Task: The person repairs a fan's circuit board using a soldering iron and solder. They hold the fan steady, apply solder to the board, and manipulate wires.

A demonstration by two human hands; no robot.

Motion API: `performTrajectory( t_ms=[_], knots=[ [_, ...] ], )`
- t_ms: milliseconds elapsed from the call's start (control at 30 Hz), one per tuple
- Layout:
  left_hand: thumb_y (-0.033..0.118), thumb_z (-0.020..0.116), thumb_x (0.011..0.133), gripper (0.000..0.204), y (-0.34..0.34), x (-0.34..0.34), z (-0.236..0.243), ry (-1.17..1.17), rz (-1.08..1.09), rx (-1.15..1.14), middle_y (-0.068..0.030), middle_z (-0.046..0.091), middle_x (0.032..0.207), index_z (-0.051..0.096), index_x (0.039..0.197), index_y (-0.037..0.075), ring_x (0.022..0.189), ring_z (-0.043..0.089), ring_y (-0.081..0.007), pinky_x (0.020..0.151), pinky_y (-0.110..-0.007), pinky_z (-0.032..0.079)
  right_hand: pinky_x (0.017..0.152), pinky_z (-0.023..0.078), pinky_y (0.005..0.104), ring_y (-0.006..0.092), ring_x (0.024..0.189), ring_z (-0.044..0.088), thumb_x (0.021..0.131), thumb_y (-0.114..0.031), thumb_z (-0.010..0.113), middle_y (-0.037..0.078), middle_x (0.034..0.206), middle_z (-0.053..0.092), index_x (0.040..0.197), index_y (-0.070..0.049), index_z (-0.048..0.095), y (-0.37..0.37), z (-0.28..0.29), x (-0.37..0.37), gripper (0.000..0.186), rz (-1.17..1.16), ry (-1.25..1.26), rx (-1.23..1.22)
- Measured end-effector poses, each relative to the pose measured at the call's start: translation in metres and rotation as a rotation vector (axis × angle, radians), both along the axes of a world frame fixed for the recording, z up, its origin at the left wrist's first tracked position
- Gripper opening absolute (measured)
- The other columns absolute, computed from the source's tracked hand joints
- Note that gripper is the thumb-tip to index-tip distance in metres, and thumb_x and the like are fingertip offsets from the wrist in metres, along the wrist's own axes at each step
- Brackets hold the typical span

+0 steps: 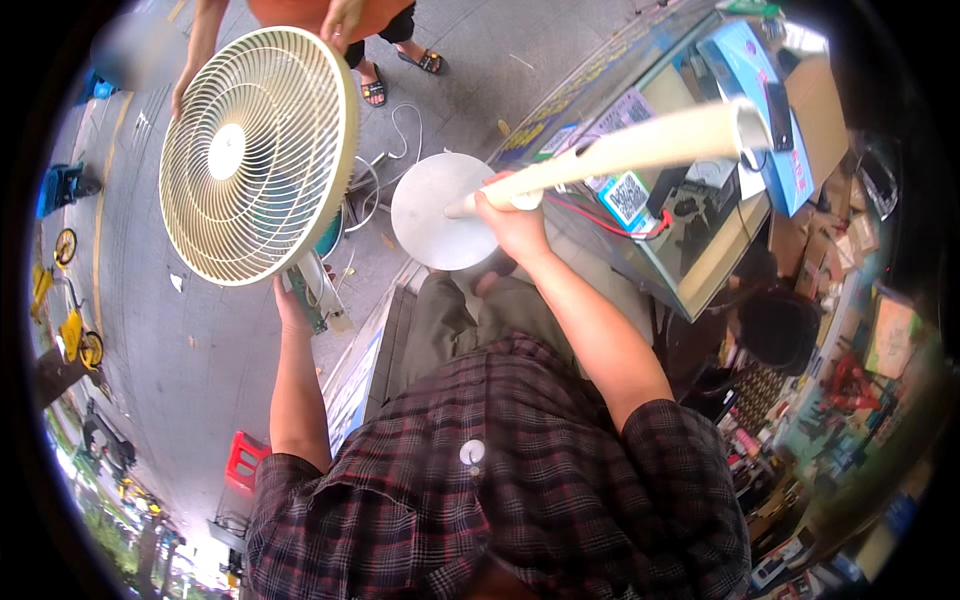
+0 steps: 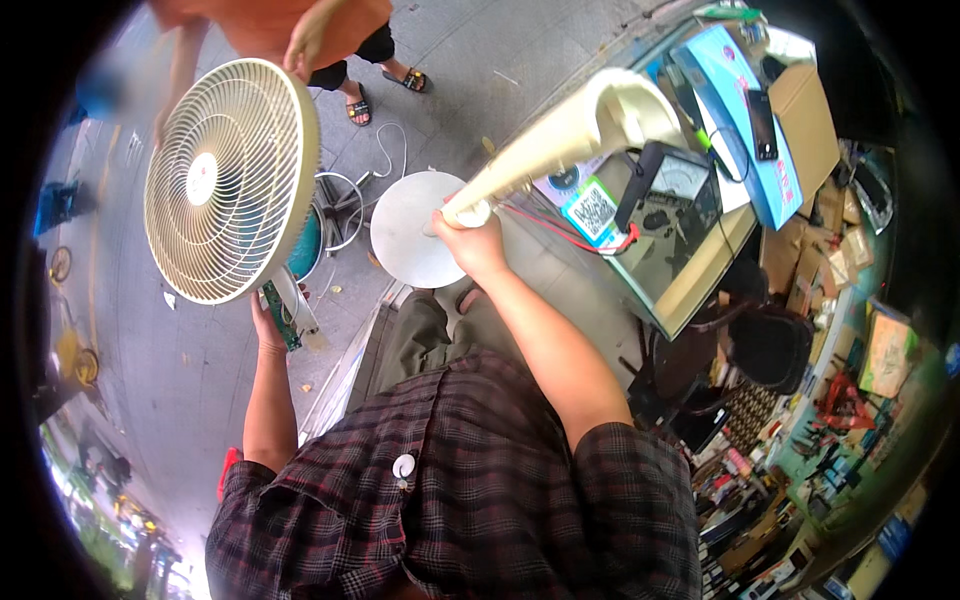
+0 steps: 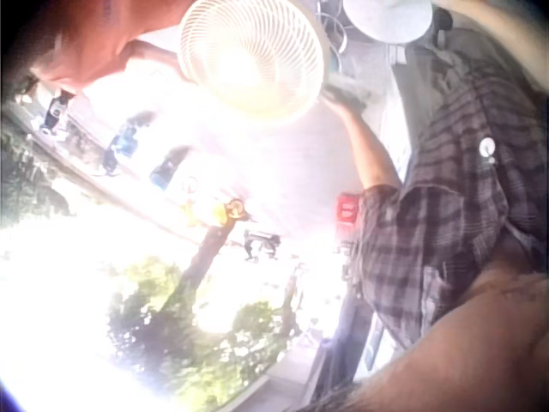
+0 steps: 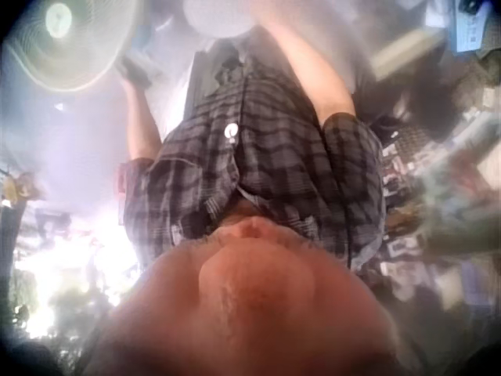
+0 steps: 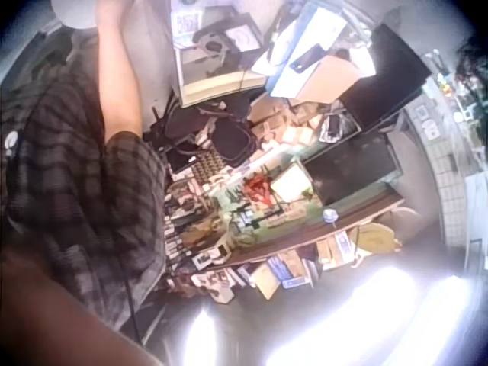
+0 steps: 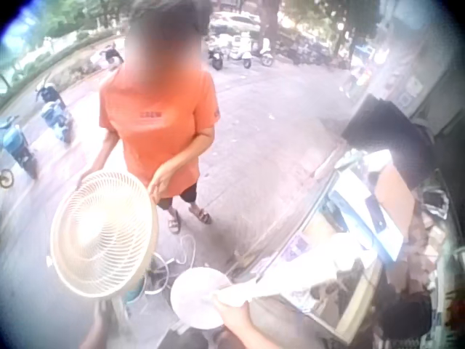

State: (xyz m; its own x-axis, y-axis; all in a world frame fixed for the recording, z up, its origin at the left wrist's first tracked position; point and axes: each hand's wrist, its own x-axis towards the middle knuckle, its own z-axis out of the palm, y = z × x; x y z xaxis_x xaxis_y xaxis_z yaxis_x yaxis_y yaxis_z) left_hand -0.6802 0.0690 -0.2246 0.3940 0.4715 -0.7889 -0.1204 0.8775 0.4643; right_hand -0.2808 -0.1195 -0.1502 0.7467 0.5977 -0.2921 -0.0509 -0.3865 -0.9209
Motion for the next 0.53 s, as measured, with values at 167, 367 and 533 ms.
performTrajectory(
  t_ms=[167, 367, 533],
  knots=[
    [0.075, 0.036, 0.094, 0.093, 0.017, -0.024, -0.040, 0.045, -0.044, 0.007, -0.0199, 0.069, 0.119, 0.056, 0.135, -0.006, 0.106, 0.067, -0.0321, 0.095, -0.041, 0.051, 0.076, 0.056, 0.0343, 0.0175, 0.083, 0.071, 0.082, -0.022, 0.081, 0.010, 0.092, 0.075, 0.098, 0.000, 0.071, 0.069, 0.004, 0.033, 0.029, 0.069, -0.024, 0.006],
    [0.080, 0.038, 0.091, 0.095, 0.035, -0.046, -0.039, 0.170, -0.047, 0.070, -0.0172, 0.072, 0.113, 0.064, 0.126, -0.004, 0.099, 0.069, -0.0281, 0.089, -0.038, 0.052, 0.074, 0.053, 0.0329, 0.0164, 0.079, 0.069, 0.084, -0.020, 0.080, 0.009, 0.085, 0.073, 0.091, 0.002, 0.072, 0.144, 0.029, 0.083, 0.024, 0.177, -0.101, 0.002],
    [0.078, 0.035, 0.093, 0.091, 0.038, -0.071, -0.050, 0.234, 0.000, 0.035, -0.0151, 0.073, 0.109, 0.067, 0.122, -0.002, 0.091, 0.068, -0.0263, 0.083, -0.037, 0.053, 0.075, 0.052, 0.0333, 0.0165, 0.079, 0.066, 0.084, -0.019, 0.080, 0.008, 0.085, 0.072, 0.089, 0.003, 0.072, 0.187, -0.001, 0.116, 0.025, 0.151, -0.135, 0.078]
  ],
)
